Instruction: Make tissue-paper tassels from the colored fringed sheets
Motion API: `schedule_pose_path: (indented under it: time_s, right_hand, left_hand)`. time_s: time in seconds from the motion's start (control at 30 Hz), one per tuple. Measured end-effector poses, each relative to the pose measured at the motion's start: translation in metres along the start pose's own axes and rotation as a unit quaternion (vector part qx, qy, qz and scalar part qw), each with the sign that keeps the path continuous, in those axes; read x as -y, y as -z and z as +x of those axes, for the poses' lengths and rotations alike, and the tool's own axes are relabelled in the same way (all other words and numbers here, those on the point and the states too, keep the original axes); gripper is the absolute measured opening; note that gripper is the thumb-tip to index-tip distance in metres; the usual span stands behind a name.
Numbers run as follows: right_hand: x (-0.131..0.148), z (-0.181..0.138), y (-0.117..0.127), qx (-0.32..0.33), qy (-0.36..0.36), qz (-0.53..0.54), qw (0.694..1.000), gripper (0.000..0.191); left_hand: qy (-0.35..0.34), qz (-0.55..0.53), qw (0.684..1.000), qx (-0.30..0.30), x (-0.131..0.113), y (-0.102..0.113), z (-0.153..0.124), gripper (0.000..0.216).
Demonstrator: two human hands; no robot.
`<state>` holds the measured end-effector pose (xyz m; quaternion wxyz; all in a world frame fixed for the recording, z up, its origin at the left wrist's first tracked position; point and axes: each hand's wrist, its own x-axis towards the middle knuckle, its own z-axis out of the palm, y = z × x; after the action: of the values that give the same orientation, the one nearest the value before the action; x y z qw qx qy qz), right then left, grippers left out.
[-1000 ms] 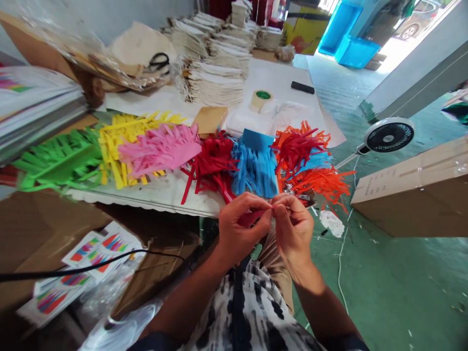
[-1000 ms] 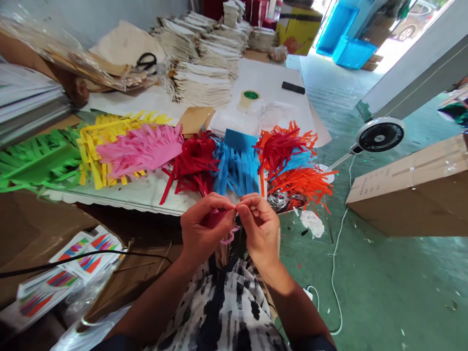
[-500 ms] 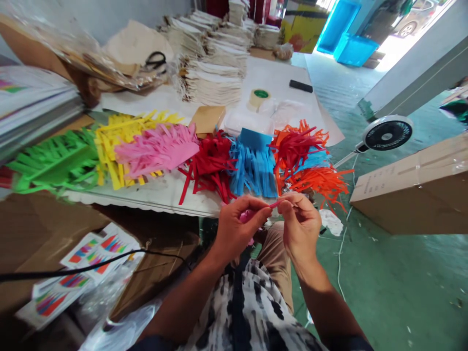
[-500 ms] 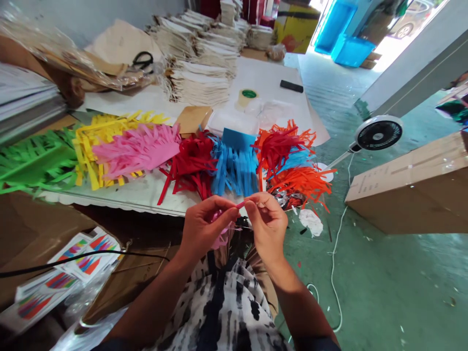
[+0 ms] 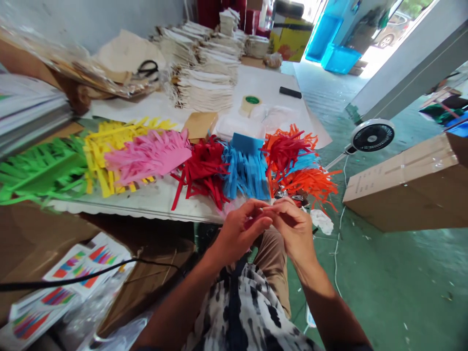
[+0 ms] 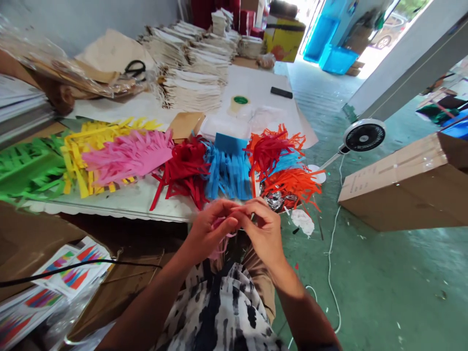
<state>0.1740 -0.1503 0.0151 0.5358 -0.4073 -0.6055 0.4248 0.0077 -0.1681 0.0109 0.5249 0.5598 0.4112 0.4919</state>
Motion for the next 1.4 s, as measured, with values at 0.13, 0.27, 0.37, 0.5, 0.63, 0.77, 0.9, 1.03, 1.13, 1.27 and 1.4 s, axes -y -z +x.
schedule_pose_path:
  time_s: [0.13, 0.27, 0.37, 0.5, 0.63, 0.77, 0.9, 1.03, 1.13, 1.27, 1.4]
  right_hand:
    - [0.005, 0.001, 0.008, -0.011, -0.031, 0.028, 0.999, 0.011]
    - [0.004, 0.003, 0.011, -0.075, -0.018, 0.046, 0.996, 0.01]
    - [0.0, 0.003, 0.007, -0.069, -0.05, 0.089, 0.992, 0.013]
    - [-0.001, 0.001, 0.0, 0.077, -0.088, 0.051, 0.992, 0.023]
    - [0.005, 0.017, -0.001, 0.102, -0.048, -0.017, 0.993, 0.034]
    - [0.013, 0.067, 0.0, 0.021, -0.033, 0.007, 0.999, 0.024]
    - [0.018, 0.128, -0.001, -0.145, 0.152, -0.043, 0.977, 0.027]
    - [0.002, 0.162, 0.002, -0.099, 0.353, -0.275, 0.889, 0.032]
    - [-0.026, 0.169, 0.002, 0.04, 0.349, -0.451, 0.82, 0.036]
    - [-0.048, 0.162, -0.024, 0.118, 0.274, -0.574, 0.763, 0.037]
    - [-0.039, 0.155, -0.091, 0.167, 0.304, -0.525, 0.777, 0.031]
  left_hand:
    - [0.005, 0.03, 0.998, 0.047, 0.0, -0.001, -0.001, 0.036]
    - [0.003, 0.034, 0.997, 0.065, 0.002, 0.0, -0.006, 0.042]
    - [0.019, 0.025, 0.998, 0.052, 0.006, 0.002, -0.01, 0.041]
    - [0.027, -0.003, 0.999, 0.032, 0.01, 0.005, -0.01, 0.041]
    - [0.022, 0.026, 0.998, 0.043, 0.009, 0.009, -0.005, 0.042]
    - [0.019, 0.115, 0.993, 0.014, 0.008, 0.025, 0.003, 0.045]
    - [0.021, 0.232, 0.972, -0.045, 0.008, 0.056, 0.01, 0.027]
    - [-0.023, 0.329, 0.925, -0.191, 0.008, 0.099, 0.017, 0.018]
    - [-0.043, 0.447, 0.83, -0.331, 0.012, 0.133, 0.019, 0.006]
    - [0.006, 0.569, 0.714, -0.407, 0.025, 0.17, 0.019, 0.03]
    - [0.026, 0.592, 0.701, -0.397, 0.037, 0.19, 0.023, 0.019]
